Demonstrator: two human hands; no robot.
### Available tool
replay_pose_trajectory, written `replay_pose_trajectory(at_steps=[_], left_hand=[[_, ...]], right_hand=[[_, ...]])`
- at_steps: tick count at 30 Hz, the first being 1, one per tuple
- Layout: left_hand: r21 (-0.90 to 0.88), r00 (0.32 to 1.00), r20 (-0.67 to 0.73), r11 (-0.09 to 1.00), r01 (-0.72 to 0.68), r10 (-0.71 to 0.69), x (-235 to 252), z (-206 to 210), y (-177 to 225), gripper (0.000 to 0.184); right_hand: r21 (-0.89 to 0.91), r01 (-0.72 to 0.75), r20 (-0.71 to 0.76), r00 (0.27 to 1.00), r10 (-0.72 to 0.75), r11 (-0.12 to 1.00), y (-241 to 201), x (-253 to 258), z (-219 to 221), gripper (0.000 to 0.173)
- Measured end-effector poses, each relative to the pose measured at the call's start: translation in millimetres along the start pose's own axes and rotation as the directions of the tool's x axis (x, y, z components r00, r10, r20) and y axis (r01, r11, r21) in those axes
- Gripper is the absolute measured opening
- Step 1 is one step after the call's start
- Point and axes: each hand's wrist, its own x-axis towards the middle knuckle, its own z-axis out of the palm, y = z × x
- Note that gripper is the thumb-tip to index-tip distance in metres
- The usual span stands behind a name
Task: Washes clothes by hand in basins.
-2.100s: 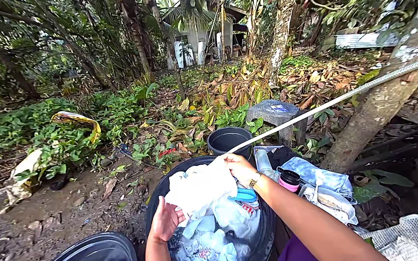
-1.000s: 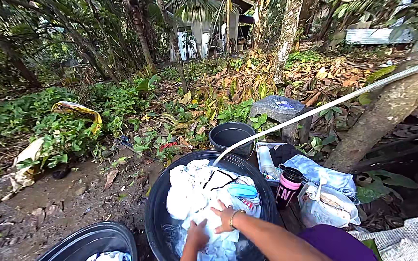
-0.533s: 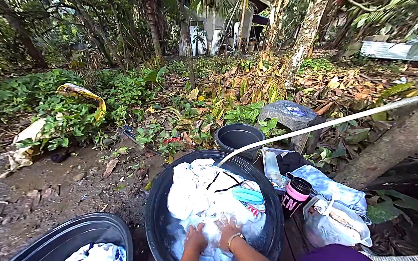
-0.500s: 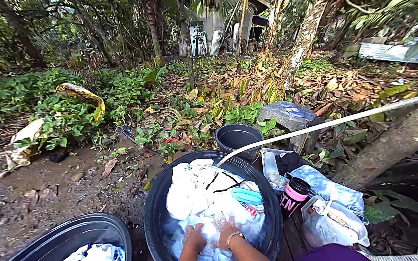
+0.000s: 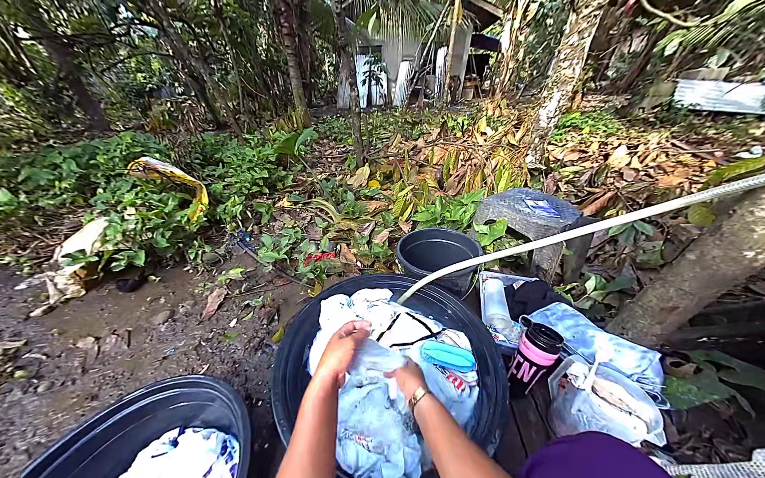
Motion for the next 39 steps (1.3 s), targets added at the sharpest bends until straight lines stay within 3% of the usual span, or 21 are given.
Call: replay_pose_trajectory(at_steps=[2, 3, 5, 8, 10, 12, 14, 16, 20, 21, 25, 27, 30, 32, 34, 37, 39], left_hand=[[0.14, 0.985, -0.114, 0.979, 0.149, -0.133, 7.7, -8.8, -19.0, 0.036], [0.132, 0.968, -0.107, 0.961, 0.242, -0.229, 8.2, -7.6, -26.7, 0.046], [-0.07, 0.919, 0.026, 0.916, 0.394, -0.393, 8.8, 1.2, -40.5, 0.061], [-0.529, 0.899, 0.173, 0.732, 0.429, -0.401, 11.2, 21.6, -47.7, 0.062], [-0.671, 0.91, 0.101, 0.648, 0.361, -0.402, 13.6, 24.9, -43.9, 0.05], [-0.66, 0.91, -0.04, 0.695, 0.286, -0.413, 14.1, 26.4, -32.8, 0.033], [-0.596, 0.935, -0.06, 0.764, 0.248, -0.35, 10.1, 30.5, -18.3, 0.034], [-0.499, 0.959, -0.022, 0.834, 0.234, -0.282, 3.7, 35.9, -7.8, 0.048], [-0.191, 0.942, 0.108, 0.923, 0.334, -0.319, -3.3, 30.9, 6.6, 0.096], [-0.113, 0.931, 0.183, 0.934, 0.338, -0.315, -7.0, 24.9, 9.8, 0.095], [-0.005, 0.87, 0.42, 0.958, 0.287, -0.258, -21.7, 4.9, 16.5, 0.047], [0.063, 0.852, 0.444, 0.958, 0.279, -0.277, -21.9, 1.7, 7.5, 0.036], [0.196, 0.842, 0.45, 0.953, 0.232, -0.298, -20.6, 3.8, -7.3, 0.034], [0.379, 0.857, 0.409, 0.913, 0.153, -0.313, -20.6, 8.3, -15.9, 0.029], [0.595, 0.885, 0.351, 0.803, 0.041, -0.305, -21.5, 15.0, -23.4, 0.027], [0.786, 0.92, 0.274, 0.617, -0.046, -0.281, -26.7, 24.8, -28.0, 0.045], [0.889, 0.931, 0.165, 0.458, 0.002, -0.325, -33.7, 33.8, -30.0, 0.055]], right_hand=[[0.087, 0.015, 0.031, 0.999, -0.017, 0.996, -27.1, -13.7, -6.4, 0.068], [0.111, 0.065, 0.075, 0.994, -0.073, 0.992, -36.5, -20.9, -7.3, 0.071], [0.104, 0.166, 0.23, 0.955, -0.186, 0.981, -50.0, -35.1, -5.7, 0.071], [0.05, 0.27, 0.427, 0.865, -0.264, 0.962, -60.3, -46.5, -1.7, 0.085], [0.135, 0.3, 0.343, 0.88, -0.329, 0.944, -58.5, -45.3, 1.6, 0.088], [0.381, 0.228, 0.172, 0.935, -0.311, 0.896, -56.7, -45.2, 4.9, 0.074], [0.614, 0.086, 0.114, 0.974, -0.196, 0.785, -63.0, -44.6, 6.1, 0.045], [0.764, -0.04, 0.186, 0.969, -0.162, 0.644, -69.6, -43.6, 2.6, 0.039], [0.834, 0.112, 0.11, 0.926, -0.361, 0.54, -74.8, -45.3, -3.6, 0.032], [0.833, 0.14, 0.116, 0.902, -0.417, 0.535, -74.7, -46.9, -5.2, 0.03], [0.796, 0.194, 0.195, 0.815, -0.546, 0.573, -69.2, -49.0, -7.3, 0.015], [0.73, 0.233, 0.246, 0.786, -0.566, 0.642, -64.6, -46.2, -9.3, 0.027], [0.625, 0.229, 0.296, 0.815, -0.498, 0.746, -61.9, -41.4, -11.3, 0.049], [0.576, 0.187, 0.287, 0.865, -0.411, 0.796, -60.9, -39.0, -7.9, 0.056], [0.537, 0.153, 0.211, 0.928, -0.308, 0.829, -59.8, -38.1, 1.1, 0.055], [0.458, 0.15, 0.021, 0.984, -0.18, 0.876, -52.9, -34.4, 15.6, 0.045], [0.399, 0.115, -0.066, 0.993, -0.096, 0.91, -45.1, -33.2, 23.3, 0.039]])
